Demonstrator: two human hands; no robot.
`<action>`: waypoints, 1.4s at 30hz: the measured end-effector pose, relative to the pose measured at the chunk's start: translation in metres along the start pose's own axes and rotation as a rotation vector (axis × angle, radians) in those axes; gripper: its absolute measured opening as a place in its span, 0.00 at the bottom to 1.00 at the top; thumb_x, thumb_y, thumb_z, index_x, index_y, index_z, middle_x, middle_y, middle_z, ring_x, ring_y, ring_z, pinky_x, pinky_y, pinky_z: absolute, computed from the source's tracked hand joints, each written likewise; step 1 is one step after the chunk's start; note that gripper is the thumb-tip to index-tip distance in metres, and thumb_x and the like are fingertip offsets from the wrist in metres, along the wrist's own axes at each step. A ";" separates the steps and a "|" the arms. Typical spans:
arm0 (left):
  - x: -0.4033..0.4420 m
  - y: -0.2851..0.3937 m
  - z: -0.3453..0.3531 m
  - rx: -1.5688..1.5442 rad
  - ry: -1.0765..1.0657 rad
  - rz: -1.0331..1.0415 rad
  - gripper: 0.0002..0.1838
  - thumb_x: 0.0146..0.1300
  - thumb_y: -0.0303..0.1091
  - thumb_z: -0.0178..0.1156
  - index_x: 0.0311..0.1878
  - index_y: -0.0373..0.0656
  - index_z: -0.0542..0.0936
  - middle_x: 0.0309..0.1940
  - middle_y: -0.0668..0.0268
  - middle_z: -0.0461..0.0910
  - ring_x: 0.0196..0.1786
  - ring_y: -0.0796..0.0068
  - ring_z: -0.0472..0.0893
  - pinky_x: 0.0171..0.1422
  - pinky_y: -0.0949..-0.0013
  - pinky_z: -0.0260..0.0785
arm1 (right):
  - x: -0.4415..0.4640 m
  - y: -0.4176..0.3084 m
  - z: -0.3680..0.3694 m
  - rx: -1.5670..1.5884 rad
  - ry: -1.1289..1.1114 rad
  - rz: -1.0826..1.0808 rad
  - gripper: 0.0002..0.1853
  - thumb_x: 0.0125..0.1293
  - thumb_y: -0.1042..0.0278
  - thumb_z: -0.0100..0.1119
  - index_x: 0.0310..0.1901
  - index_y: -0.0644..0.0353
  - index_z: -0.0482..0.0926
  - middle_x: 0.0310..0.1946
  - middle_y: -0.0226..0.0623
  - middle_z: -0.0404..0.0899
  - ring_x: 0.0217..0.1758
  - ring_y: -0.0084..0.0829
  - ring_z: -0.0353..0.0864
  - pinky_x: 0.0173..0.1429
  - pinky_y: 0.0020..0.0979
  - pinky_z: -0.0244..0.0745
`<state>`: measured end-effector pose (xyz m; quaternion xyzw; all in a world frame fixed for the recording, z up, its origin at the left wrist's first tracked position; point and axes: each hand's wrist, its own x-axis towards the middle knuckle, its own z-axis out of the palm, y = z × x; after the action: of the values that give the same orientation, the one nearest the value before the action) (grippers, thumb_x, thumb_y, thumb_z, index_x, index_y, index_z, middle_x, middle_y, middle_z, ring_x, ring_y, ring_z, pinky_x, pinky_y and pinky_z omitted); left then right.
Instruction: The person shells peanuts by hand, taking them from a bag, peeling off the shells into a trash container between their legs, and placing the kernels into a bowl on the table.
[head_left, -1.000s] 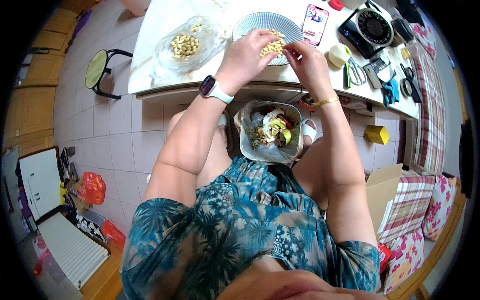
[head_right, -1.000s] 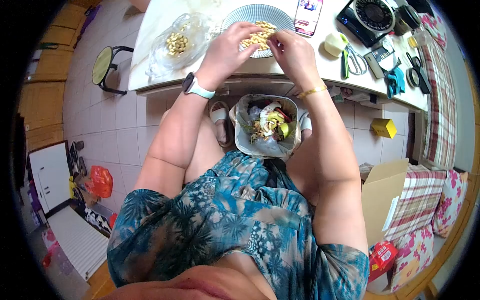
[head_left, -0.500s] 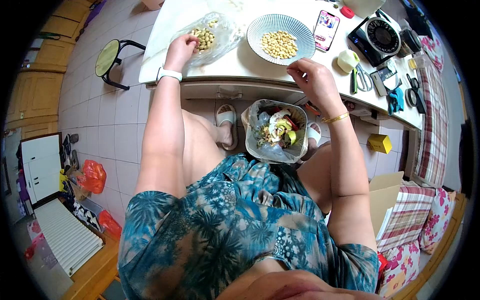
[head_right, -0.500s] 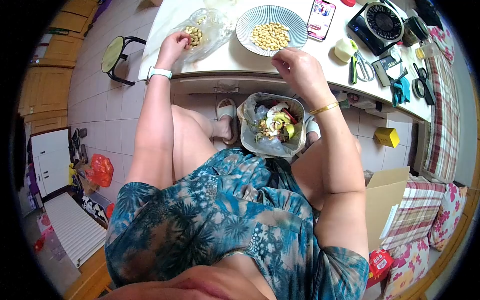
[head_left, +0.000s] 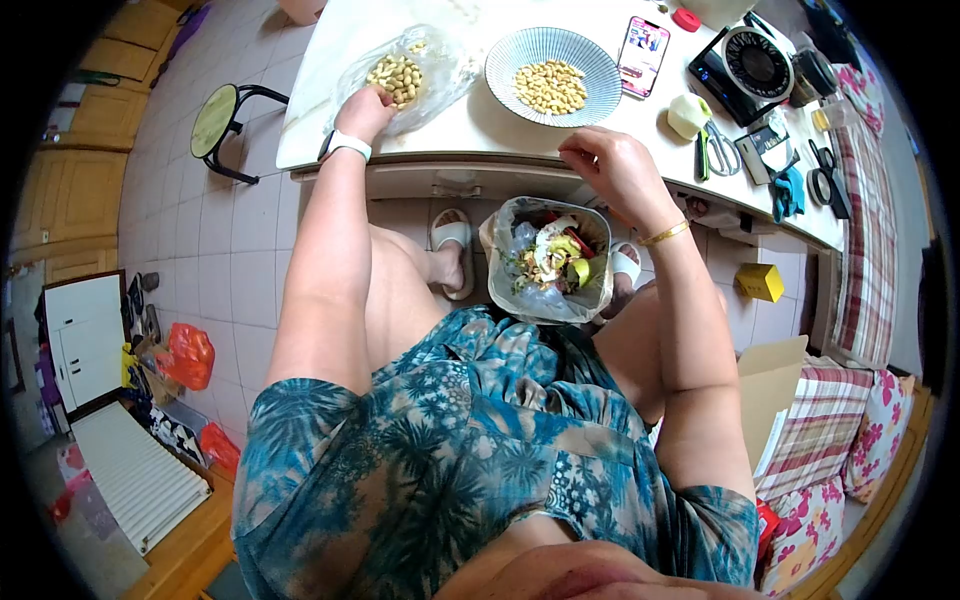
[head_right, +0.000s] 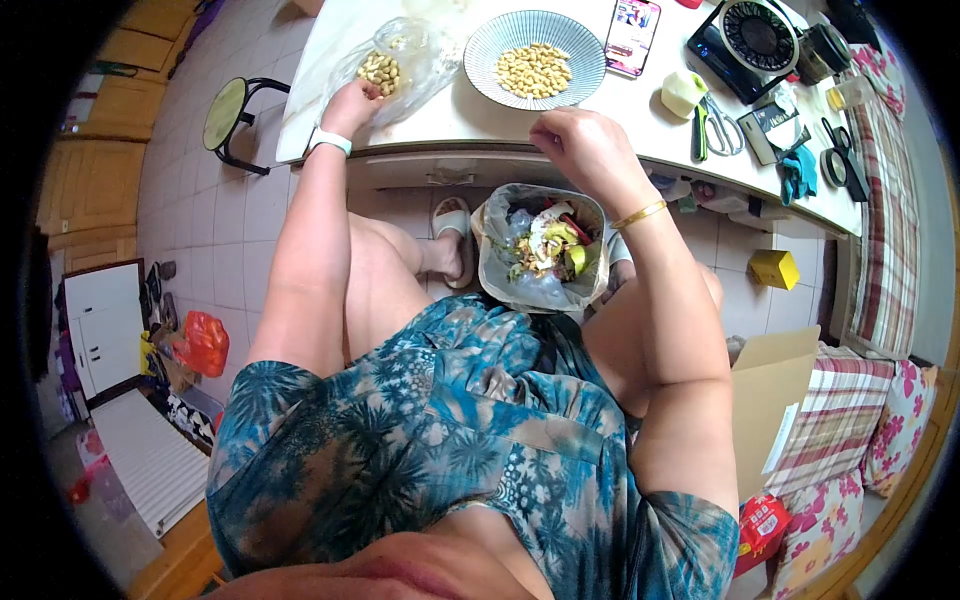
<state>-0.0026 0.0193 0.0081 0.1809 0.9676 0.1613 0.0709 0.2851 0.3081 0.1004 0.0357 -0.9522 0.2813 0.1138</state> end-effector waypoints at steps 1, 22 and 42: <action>-0.001 0.004 -0.003 0.000 -0.001 0.004 0.14 0.59 0.41 0.70 0.45 0.44 0.87 0.41 0.54 0.88 0.46 0.55 0.87 0.54 0.59 0.77 | 0.000 0.001 -0.001 -0.003 0.006 -0.024 0.06 0.65 0.68 0.65 0.37 0.60 0.85 0.33 0.42 0.85 0.38 0.45 0.85 0.44 0.42 0.80; -0.102 0.193 -0.027 -1.531 -0.451 0.324 0.14 0.69 0.31 0.68 0.55 0.42 0.82 0.45 0.69 0.86 0.47 0.80 0.84 0.51 0.76 0.77 | 0.007 0.006 -0.006 0.555 0.416 0.058 0.11 0.67 0.69 0.70 0.49 0.61 0.87 0.41 0.35 0.88 0.41 0.23 0.86 0.45 0.25 0.83; 0.008 -0.007 -0.010 -0.572 0.193 -0.044 0.11 0.63 0.31 0.71 0.45 0.35 0.86 0.37 0.62 0.89 0.39 0.73 0.87 0.48 0.71 0.79 | 0.004 0.009 -0.002 0.359 0.203 0.176 0.10 0.68 0.68 0.68 0.49 0.60 0.88 0.37 0.36 0.89 0.38 0.24 0.86 0.43 0.28 0.80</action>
<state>-0.0140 0.0129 0.0144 0.1162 0.8888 0.4422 0.0303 0.2800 0.3164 0.0984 -0.0565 -0.8701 0.4571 0.1757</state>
